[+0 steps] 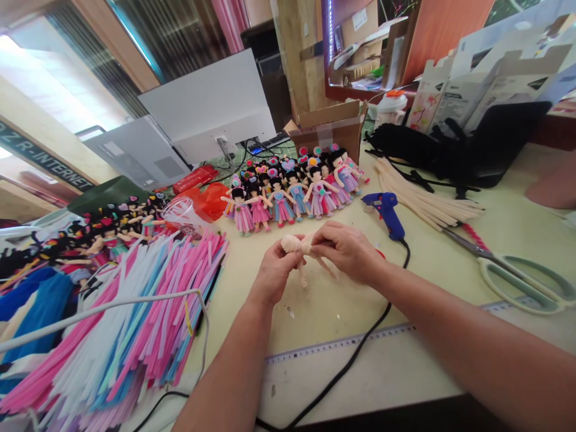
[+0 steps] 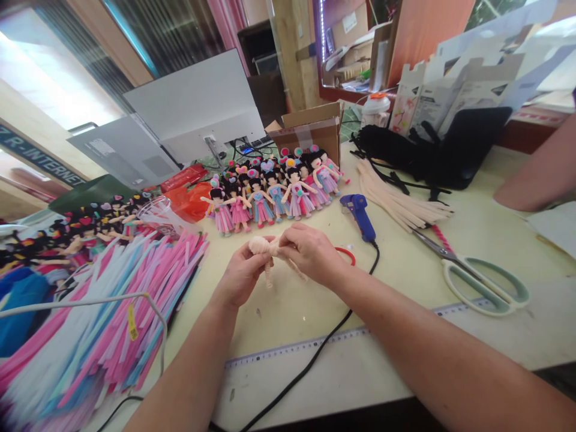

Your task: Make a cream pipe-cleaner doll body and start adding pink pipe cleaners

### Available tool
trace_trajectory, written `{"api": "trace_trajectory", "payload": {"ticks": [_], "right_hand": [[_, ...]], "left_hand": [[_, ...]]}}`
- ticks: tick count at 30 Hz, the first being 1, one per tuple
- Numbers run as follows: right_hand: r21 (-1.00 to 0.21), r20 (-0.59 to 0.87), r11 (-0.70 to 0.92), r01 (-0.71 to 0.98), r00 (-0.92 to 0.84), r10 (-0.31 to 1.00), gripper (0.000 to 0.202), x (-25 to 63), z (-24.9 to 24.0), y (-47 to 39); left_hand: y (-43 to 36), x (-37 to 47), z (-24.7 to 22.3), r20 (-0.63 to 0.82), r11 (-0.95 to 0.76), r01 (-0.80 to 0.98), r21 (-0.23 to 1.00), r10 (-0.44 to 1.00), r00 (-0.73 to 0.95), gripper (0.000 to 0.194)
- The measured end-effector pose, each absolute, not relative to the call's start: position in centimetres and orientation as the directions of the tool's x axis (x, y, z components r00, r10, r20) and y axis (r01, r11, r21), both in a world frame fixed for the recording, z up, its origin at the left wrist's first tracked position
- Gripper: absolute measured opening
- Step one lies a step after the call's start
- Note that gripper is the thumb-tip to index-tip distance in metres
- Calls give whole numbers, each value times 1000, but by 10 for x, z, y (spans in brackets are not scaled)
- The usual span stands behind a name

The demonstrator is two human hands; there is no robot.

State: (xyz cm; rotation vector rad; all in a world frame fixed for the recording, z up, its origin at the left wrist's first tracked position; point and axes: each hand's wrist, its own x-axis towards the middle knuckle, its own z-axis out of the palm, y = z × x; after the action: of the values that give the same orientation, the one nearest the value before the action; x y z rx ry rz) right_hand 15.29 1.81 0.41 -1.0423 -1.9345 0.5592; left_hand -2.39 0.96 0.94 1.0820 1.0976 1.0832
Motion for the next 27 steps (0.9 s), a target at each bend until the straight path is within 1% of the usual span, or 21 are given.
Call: {"api": "trace_trajectory", "payload": {"ticks": [11, 21, 27], "right_hand": [[-697, 472, 544, 468, -272, 839, 12, 152, 4, 17], [-717, 455, 522, 462, -257, 852, 11, 151, 3, 17], [-661, 518, 578, 478, -266, 813, 15, 149, 4, 14]], "left_hand": [[10, -25, 7, -72, 85, -83, 993, 986, 152, 36], [9, -25, 9, -97, 120, -121, 985, 979, 182, 35], [9, -23, 9, -108, 131, -137, 982, 980, 165, 35]]}}
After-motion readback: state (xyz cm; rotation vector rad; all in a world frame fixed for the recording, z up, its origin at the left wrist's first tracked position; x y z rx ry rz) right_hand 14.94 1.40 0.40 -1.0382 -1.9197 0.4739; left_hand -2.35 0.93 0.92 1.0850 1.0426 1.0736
